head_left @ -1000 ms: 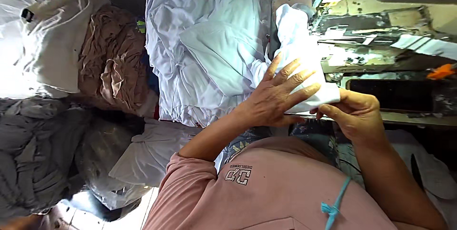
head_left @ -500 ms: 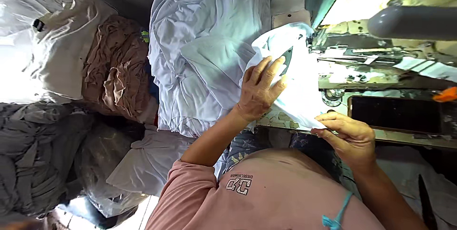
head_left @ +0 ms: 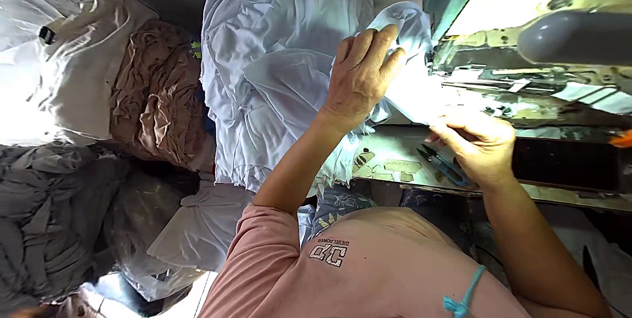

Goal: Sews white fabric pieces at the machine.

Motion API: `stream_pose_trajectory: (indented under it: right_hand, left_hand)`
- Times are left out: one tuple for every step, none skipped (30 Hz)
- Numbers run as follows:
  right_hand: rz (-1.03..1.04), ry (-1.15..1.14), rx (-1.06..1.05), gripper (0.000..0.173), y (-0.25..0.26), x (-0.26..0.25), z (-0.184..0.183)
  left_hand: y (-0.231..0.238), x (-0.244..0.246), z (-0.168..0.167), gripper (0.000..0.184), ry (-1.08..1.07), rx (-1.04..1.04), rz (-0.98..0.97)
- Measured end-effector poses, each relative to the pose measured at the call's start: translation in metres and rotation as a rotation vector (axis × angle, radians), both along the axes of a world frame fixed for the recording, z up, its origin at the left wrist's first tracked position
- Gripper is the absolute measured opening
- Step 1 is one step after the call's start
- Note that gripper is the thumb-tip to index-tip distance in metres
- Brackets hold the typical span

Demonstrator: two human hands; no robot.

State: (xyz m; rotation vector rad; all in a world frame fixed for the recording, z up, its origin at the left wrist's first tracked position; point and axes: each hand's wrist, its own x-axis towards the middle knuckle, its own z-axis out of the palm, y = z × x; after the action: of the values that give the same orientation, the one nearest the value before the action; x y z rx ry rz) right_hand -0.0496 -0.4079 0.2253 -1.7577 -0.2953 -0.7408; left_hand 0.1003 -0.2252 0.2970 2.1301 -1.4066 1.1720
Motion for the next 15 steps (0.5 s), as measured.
stream_pose_trajectory:
  right_hand:
    - [0.001,-0.005,0.012,0.008,-0.001,0.004,-0.001]
    - [0.008,-0.014,0.026,0.008,-0.002,0.008,-0.002]
    - [0.018,-0.025,0.035,0.007,-0.003,0.011,-0.002]
    - [0.022,-0.038,0.034,0.007,-0.004,0.014,-0.002]
    - [0.021,-0.054,0.03,0.008,-0.005,0.017,-0.002]
    - [0.015,-0.067,0.024,0.008,-0.005,0.019,-0.002]
    - [0.005,-0.073,0.017,0.009,-0.005,0.021,-0.002]
    - [-0.007,-0.076,0.01,0.01,-0.004,0.022,-0.001]
    - [-0.028,-0.074,0.002,0.011,-0.004,0.022,0.0]
    - [-0.056,-0.068,-0.004,0.012,-0.002,0.022,0.001]
    - [-0.086,-0.058,-0.013,0.013,0.001,0.022,0.001]
    - [-0.114,-0.05,-0.021,0.014,0.004,0.022,0.001]
    - [-0.142,-0.043,-0.029,0.015,0.008,0.02,0.003]
    - [-0.176,-0.041,-0.033,0.016,0.01,0.017,0.003]
    - [-0.227,-0.053,-0.048,0.016,0.012,0.013,0.002]
  left_hand:
    - [0.001,-0.007,0.007,0.024,0.109,0.087,-0.017]
    - [0.002,-0.015,0.014,0.031,0.226,0.174,-0.073]
    - [0.002,-0.024,0.019,0.033,0.315,0.237,-0.146]
    - [0.0,-0.031,0.02,0.032,0.36,0.274,-0.22]
    - [-0.003,-0.036,0.018,0.03,0.36,0.291,-0.272]
    - [-0.007,-0.038,0.014,0.027,0.347,0.292,-0.309]
    - [-0.011,-0.038,0.009,0.023,0.319,0.272,-0.322]
    - [-0.015,-0.037,0.005,0.02,0.282,0.237,-0.318]
    - [-0.019,-0.035,0.001,0.019,0.25,0.205,-0.314]
    - [-0.021,-0.035,-0.001,0.019,0.238,0.184,-0.309]
    - [-0.022,-0.035,-0.003,0.019,0.246,0.177,-0.298]
    - [-0.022,-0.036,-0.004,0.02,0.264,0.178,-0.283]
    - [-0.022,-0.036,-0.005,0.02,0.273,0.191,-0.263]
    - [-0.022,-0.037,-0.007,0.021,0.283,0.223,-0.243]
    - [-0.022,-0.038,-0.008,0.023,0.288,0.263,-0.229]
